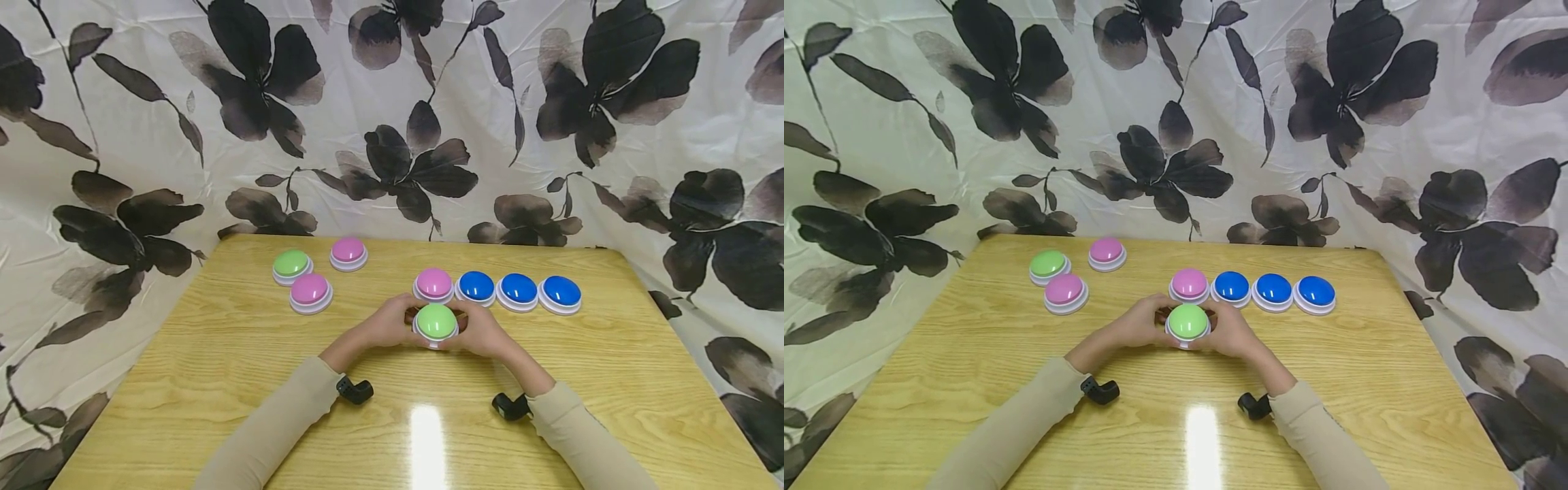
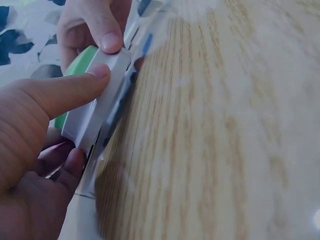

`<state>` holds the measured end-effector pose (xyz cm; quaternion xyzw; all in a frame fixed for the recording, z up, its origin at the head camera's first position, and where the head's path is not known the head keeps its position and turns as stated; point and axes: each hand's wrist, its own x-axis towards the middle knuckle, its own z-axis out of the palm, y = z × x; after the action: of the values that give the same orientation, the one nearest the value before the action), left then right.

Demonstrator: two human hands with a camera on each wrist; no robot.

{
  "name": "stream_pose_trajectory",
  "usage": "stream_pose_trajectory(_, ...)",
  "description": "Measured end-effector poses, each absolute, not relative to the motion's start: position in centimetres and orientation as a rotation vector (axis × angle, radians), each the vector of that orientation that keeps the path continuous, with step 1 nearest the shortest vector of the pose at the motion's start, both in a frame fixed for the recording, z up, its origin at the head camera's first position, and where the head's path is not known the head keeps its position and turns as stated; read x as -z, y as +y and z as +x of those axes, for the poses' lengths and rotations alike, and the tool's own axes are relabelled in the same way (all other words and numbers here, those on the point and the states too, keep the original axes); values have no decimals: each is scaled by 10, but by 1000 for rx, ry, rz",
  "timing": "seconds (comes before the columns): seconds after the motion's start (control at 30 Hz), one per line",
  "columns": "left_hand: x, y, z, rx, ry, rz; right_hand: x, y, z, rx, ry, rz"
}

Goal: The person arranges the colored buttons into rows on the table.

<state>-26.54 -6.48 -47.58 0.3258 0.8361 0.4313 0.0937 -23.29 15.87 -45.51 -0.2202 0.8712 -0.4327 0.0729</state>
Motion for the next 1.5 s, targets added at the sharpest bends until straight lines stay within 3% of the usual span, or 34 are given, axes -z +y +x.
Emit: stream_pose_trajectory(1.5, 478, -65, -266, -1220, 2510, 995, 461, 155, -236, 1315, 2613, -663)
